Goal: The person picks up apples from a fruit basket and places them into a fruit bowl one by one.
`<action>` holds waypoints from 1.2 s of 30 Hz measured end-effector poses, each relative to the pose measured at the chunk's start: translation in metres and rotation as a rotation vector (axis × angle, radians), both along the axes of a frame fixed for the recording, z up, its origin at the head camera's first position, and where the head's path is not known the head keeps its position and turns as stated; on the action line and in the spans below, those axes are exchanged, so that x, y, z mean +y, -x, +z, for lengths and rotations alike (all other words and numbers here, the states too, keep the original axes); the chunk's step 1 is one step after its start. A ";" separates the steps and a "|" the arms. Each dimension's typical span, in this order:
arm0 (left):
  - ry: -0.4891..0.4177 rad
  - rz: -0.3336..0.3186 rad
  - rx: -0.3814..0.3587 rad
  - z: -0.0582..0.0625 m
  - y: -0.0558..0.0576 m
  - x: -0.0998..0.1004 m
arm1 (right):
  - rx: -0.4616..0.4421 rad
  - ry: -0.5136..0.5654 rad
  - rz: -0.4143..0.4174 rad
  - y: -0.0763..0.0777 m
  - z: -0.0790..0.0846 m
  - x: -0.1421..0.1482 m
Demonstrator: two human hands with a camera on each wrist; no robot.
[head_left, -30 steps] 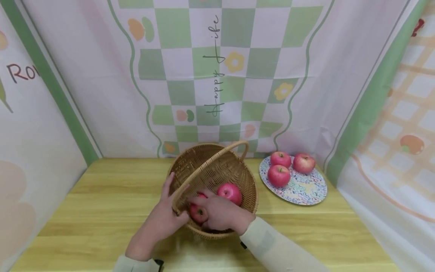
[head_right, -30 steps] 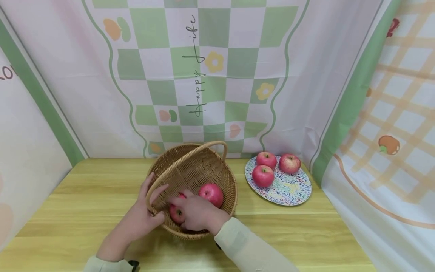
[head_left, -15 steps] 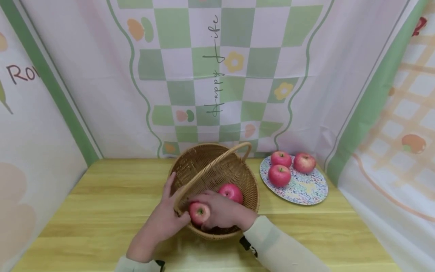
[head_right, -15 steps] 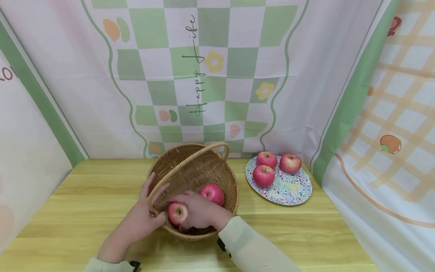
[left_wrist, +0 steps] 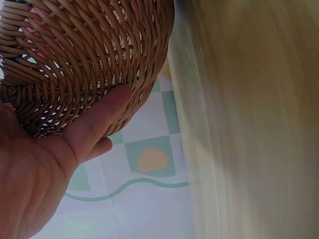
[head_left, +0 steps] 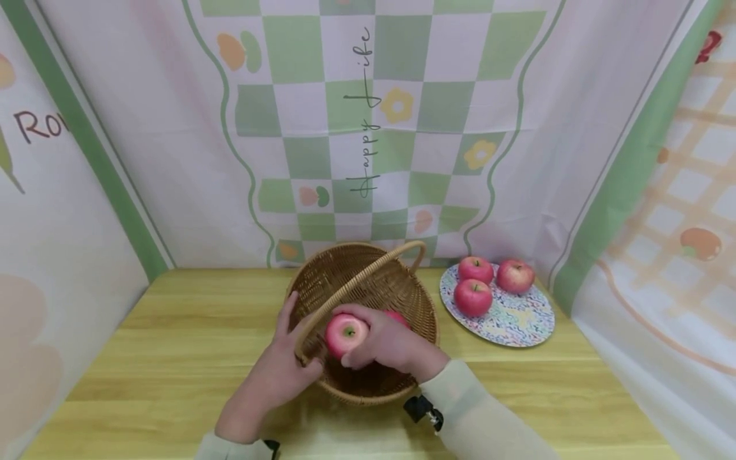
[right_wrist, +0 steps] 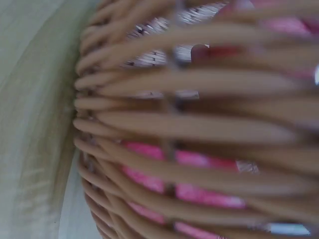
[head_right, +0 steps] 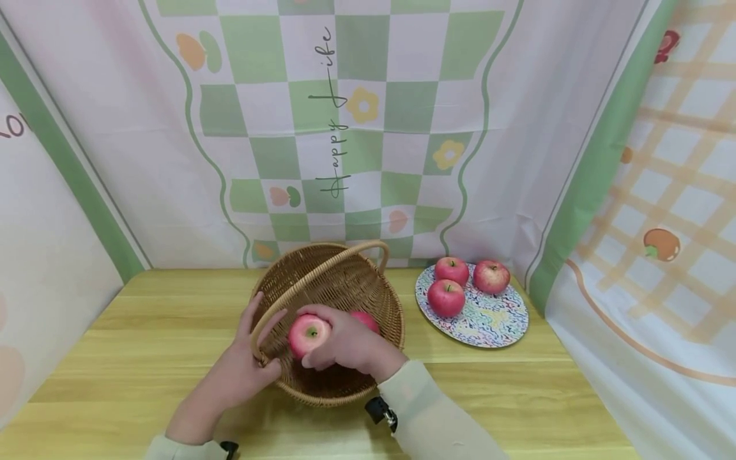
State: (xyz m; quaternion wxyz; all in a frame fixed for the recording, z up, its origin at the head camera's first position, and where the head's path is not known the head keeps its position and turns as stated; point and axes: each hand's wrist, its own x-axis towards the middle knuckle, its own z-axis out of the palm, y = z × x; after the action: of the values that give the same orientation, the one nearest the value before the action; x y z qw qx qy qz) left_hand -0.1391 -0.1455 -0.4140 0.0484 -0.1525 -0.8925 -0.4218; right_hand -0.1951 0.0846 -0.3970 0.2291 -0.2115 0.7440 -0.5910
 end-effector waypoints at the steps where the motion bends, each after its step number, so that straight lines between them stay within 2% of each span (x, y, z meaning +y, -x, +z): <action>1: -0.003 -0.002 0.007 0.000 0.000 0.000 | -0.030 0.035 -0.005 0.000 0.002 0.002; 6: -0.006 -0.009 0.013 0.001 -0.001 0.001 | -0.152 0.187 -0.008 0.001 0.007 0.010; 8: -0.003 -0.007 0.002 0.001 -0.001 0.001 | -0.171 0.216 -0.018 0.002 0.008 0.014; 16: -0.009 -0.004 -0.035 -0.001 0.000 -0.001 | -0.190 0.299 -0.111 0.004 0.014 0.028; 25: -0.008 -0.005 -0.035 -0.001 -0.001 -0.001 | -0.220 0.434 -0.107 0.005 0.026 0.043; 31: -0.025 -0.014 -0.015 -0.001 -0.002 -0.001 | -0.222 0.458 -0.111 0.004 0.029 0.054; 36: -0.028 -0.015 -0.026 -0.002 -0.001 -0.001 | -0.228 0.458 -0.109 0.001 0.032 0.065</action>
State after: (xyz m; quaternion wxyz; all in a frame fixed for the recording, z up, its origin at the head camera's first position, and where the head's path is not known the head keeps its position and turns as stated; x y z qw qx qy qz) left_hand -0.1385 -0.1470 -0.4158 0.0357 -0.1530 -0.8858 -0.4367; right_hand -0.1956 0.1496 -0.3649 0.2254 -0.1496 0.5703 -0.7756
